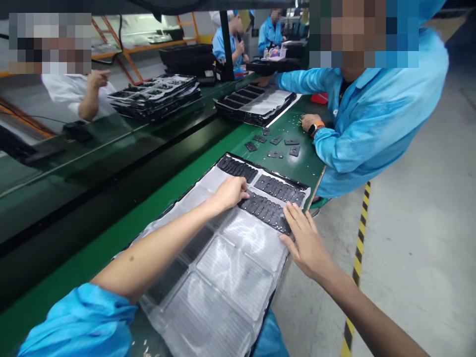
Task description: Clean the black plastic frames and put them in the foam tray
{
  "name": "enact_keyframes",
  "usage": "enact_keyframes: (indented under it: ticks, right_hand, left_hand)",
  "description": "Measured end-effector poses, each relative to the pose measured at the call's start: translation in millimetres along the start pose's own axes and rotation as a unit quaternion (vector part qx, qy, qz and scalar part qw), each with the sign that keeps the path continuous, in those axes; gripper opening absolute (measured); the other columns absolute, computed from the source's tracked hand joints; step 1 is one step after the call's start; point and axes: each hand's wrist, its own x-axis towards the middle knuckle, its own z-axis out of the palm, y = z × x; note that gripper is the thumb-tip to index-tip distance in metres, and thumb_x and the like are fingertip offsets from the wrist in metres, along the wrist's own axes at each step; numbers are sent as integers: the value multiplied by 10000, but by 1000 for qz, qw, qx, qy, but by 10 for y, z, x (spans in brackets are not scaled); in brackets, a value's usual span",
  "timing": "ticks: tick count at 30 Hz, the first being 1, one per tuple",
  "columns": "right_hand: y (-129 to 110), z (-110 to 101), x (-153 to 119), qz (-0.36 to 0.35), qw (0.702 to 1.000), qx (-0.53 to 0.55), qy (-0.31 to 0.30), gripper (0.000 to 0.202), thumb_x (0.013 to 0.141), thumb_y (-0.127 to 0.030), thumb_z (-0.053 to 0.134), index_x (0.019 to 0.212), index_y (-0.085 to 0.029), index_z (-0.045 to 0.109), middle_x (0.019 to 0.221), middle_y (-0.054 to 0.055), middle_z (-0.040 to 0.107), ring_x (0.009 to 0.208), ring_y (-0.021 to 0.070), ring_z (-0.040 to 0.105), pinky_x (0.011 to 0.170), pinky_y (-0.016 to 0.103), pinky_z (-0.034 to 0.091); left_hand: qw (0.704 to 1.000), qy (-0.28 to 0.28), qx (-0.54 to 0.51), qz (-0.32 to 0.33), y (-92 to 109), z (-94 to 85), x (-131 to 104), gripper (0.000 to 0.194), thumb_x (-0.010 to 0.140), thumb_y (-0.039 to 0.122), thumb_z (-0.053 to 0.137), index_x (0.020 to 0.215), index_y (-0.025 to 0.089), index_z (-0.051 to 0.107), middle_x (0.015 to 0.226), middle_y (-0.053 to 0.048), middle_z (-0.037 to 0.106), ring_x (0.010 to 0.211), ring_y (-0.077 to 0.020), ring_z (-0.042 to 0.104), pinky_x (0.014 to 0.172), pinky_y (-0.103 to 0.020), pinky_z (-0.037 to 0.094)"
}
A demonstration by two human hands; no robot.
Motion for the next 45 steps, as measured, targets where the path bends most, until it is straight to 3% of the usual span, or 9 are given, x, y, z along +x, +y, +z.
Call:
enact_keyframes:
  ticks: [4,9,19,23,26,29,32,37,45]
  right_hand:
    - [-27,53,-105,8,1000,7,0,636,1133,-421,353,1715,-207,212,1744,126,328,1641,307,229,1286,645,264]
    - [-85,110,-110,5,1000,-14,-23,584,1136,-417,334,1649,-142,384,1743,127,326,1643,315,214,1296,653,224]
    - [-60,186,-105,-15,999,-36,-14,617,1129,-419,363,1708,-230,262,1753,111,305,1639,341,222,1267,689,246]
    - [-69,196,-91,-28,999,-33,9,652,1130,-407,361,1730,-251,158,1747,119,320,1633,348,239,1258,695,253]
    - [-128,174,19,-44,999,-29,2,619,1125,-381,370,1713,-234,243,1744,111,328,1632,344,242,1262,693,244]
    - [-217,132,210,-61,997,-30,-35,557,1113,-350,394,1646,-188,412,1739,111,334,1628,356,249,1269,700,220]
    - [-285,107,392,-73,995,-31,-59,533,1105,-349,422,1599,-162,487,1728,121,352,1622,367,262,1272,719,184]
    - [-327,148,522,-92,993,-28,-68,537,1108,-355,418,1585,-122,498,1693,149,413,1598,359,325,1277,729,157]
    - [-284,136,506,-87,995,-23,-46,543,1109,-315,376,1615,-136,456,1694,154,420,1585,315,367,1291,653,237]
  left_hand:
    - [998,9,55,21,55,54,-183,76,918,250,793,922,191,746,909,-79,775,887,-253,724,785,-322,521]
    - [994,6,103,33,136,102,-282,135,1002,315,693,996,195,754,1030,-98,763,973,-259,722,842,-331,538]
    - [985,-39,149,72,200,54,-411,185,1045,265,584,1092,209,754,1127,-100,696,1028,-258,719,890,-348,559]
    - [985,-28,158,60,242,60,-484,241,1048,364,598,1148,178,714,1192,-132,671,1052,-289,711,908,-385,568]
    - [985,-27,163,53,300,71,-529,314,1025,439,630,1127,154,715,1220,-163,661,1103,-316,699,945,-397,566]
    - [985,-30,168,39,361,76,-537,306,1020,407,627,1083,128,734,1196,-184,674,1072,-328,721,938,-401,572]
    - [985,-31,168,24,393,73,-509,303,1034,360,576,1056,113,751,1143,-189,700,1023,-325,749,894,-388,586]
    - [987,-23,159,10,387,96,-476,368,1069,354,487,1044,107,757,1090,-200,736,1001,-318,765,874,-373,592]
    - [988,-5,155,9,399,129,-551,347,1088,374,484,1140,113,707,1143,-194,725,1026,-313,759,888,-376,585]
